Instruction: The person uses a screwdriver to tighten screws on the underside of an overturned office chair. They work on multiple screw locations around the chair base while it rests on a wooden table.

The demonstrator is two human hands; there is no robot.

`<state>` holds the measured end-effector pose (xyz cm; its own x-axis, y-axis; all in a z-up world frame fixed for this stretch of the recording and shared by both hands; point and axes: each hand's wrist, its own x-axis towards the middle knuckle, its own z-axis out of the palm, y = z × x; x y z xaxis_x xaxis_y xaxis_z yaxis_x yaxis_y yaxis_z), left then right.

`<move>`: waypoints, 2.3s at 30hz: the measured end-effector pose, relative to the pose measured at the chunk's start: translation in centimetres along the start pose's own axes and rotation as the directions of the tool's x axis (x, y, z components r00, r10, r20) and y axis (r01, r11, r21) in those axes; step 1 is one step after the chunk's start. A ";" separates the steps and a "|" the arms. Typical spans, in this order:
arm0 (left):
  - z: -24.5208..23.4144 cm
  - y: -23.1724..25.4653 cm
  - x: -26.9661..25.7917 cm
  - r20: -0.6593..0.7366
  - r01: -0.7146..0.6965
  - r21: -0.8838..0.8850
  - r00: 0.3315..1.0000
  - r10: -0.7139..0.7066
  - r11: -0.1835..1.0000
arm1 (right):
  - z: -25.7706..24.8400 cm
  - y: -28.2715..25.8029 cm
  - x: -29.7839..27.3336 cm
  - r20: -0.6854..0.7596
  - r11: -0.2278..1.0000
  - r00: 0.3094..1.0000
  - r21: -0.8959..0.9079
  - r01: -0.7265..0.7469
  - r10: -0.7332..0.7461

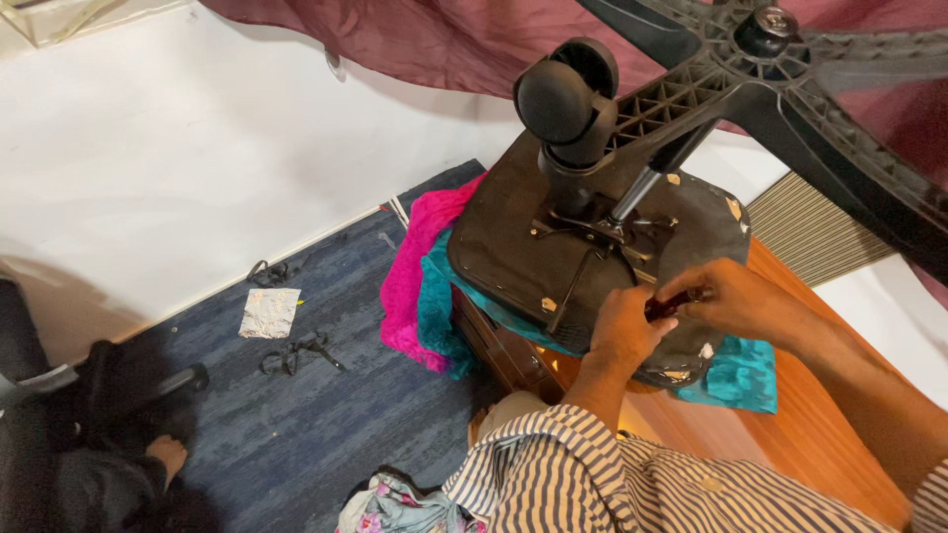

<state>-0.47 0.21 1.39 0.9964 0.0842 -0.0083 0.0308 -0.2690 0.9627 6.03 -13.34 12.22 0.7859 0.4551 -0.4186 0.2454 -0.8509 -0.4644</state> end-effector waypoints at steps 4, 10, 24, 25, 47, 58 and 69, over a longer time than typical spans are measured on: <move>0.1 0.0 0.0 -0.015 -0.035 -0.071 0.999 0.034 0.997 | -0.3 0.5 0.0 0.067 0.973 0.980 0.149 0.174 -0.185; 0.0 0.0 -0.2 -0.054 -0.045 -0.053 0.998 0.042 0.998 | -0.9 -1.6 -1.3 -0.028 0.957 0.969 0.152 0.247 -0.245; 1.9 -1.7 -0.1 -0.015 -0.033 -0.021 0.999 0.033 0.999 | 0.1 -4.8 -3.4 -0.121 0.978 0.975 0.070 0.197 -0.187; 2.0 -1.7 0.0 -0.035 -0.031 0.002 0.999 0.031 1.000 | 0.2 -4.5 -3.4 -0.119 0.997 0.990 0.011 0.079 -0.077; -6.8 -8.4 -0.5 -0.361 0.265 -0.028 0.896 -0.257 0.964 | 2.4 -10.8 -0.7 -0.481 0.968 0.840 -0.085 0.238 -0.249; -8.4 -8.5 0.6 0.080 0.443 0.049 0.891 -0.446 0.895 | 5.3 -10.8 1.6 -0.397 0.997 0.916 -0.077 0.024 -0.053; -8.4 -9.2 1.3 0.088 0.384 0.149 0.913 -0.399 0.911 | 5.5 -12.5 1.6 -0.366 0.995 0.929 -0.061 -0.084 0.056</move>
<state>-0.08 10.86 -5.21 0.9040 0.0994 -0.4158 0.4226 -0.3559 0.8336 1.16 -0.55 13.06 0.9516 0.2788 -0.1293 0.2124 -0.9007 -0.3791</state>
